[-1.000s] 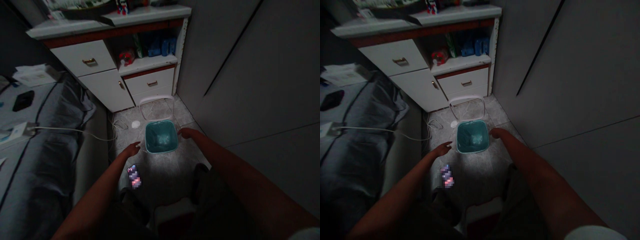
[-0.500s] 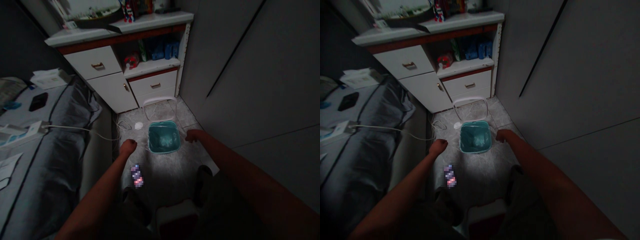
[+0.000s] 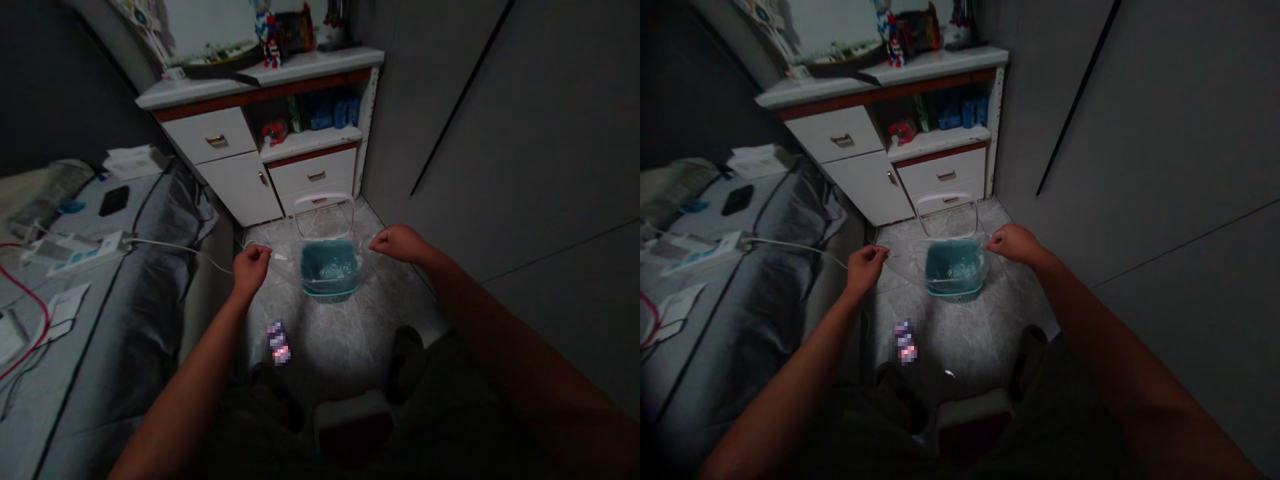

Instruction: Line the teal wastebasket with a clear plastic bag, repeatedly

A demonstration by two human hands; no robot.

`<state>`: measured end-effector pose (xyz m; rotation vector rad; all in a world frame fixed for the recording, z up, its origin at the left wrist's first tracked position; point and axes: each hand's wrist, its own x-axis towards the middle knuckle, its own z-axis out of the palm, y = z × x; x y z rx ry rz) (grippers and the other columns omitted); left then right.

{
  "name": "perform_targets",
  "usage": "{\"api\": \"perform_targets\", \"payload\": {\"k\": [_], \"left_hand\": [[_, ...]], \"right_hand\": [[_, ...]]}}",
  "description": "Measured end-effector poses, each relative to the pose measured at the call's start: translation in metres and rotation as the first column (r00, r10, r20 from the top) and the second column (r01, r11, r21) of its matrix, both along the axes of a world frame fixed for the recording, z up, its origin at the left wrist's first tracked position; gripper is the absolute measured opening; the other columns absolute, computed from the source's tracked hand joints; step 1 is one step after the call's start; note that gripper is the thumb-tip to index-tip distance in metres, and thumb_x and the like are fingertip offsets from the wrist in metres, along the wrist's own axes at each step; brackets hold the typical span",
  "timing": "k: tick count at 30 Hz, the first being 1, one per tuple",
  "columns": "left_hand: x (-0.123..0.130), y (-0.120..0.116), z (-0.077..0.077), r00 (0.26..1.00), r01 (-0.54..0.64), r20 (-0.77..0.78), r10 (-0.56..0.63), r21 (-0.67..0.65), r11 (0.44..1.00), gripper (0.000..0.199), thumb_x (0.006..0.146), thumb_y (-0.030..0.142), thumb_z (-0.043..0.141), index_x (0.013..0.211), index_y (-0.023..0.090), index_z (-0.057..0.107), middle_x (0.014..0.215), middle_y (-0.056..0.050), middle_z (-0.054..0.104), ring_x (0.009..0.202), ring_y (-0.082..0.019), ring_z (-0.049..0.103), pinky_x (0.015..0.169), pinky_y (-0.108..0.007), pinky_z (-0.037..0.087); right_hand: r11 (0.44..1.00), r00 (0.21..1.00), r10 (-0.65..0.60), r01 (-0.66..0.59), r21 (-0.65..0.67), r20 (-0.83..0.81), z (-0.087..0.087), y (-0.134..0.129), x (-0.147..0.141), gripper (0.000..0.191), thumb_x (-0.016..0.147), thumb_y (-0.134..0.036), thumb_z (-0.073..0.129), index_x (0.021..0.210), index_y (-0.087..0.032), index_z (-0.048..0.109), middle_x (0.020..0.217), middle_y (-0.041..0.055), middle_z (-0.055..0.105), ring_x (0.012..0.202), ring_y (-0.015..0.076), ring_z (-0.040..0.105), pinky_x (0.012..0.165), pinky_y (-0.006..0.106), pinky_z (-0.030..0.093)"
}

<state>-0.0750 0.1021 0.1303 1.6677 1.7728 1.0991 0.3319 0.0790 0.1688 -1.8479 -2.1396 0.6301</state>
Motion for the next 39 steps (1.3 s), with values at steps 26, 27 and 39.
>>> {"api": "perform_targets", "payload": {"k": [26, 27, 39], "left_hand": [[-0.062, -0.185, 0.136, 0.721, 0.234, 0.685, -0.104, -0.099, 0.967, 0.020, 0.064, 0.030, 0.091, 0.082, 0.022, 0.086, 0.076, -0.006, 0.074, 0.061, -0.016, 0.063, 0.057, -0.028, 0.054], [-0.063, -0.181, 0.129, 0.736, 0.239, 0.669, -0.103, -0.114, 0.964, 0.022, 0.065, 0.032, 0.091, 0.083, 0.021, 0.086, 0.078, -0.006, 0.074, 0.061, -0.016, 0.064, 0.058, -0.029, 0.054], [-0.057, -0.081, -0.001, 0.958, 0.261, 0.003, -0.287, -0.425, 0.867, 0.042, 0.074, 0.057, 0.072, 0.080, 0.017, 0.082, 0.089, -0.010, 0.082, 0.088, -0.027, 0.073, 0.078, -0.034, 0.055]], "right_hand": [[0.888, 0.910, -0.113, -0.088, -0.452, -0.399, 0.106, -0.190, 0.039, 0.056, 0.077, -0.071, 0.078, 0.104, -0.023, 0.085, 0.074, 0.0047, 0.072, 0.056, 0.0141, 0.060, 0.051, 0.025, 0.046], [0.885, 0.911, -0.113, -0.089, -0.458, -0.397, 0.101, -0.187, 0.039, 0.057, 0.077, -0.073, 0.077, 0.104, -0.022, 0.085, 0.075, 0.0050, 0.073, 0.056, 0.0135, 0.060, 0.051, 0.025, 0.046], [0.794, 0.970, -0.055, -0.101, -0.600, -0.236, -0.012, -0.110, 0.018, 0.056, 0.079, -0.058, 0.079, 0.117, -0.017, 0.080, 0.108, 0.0119, 0.080, 0.066, 0.0148, 0.071, 0.052, 0.021, 0.044]]}}
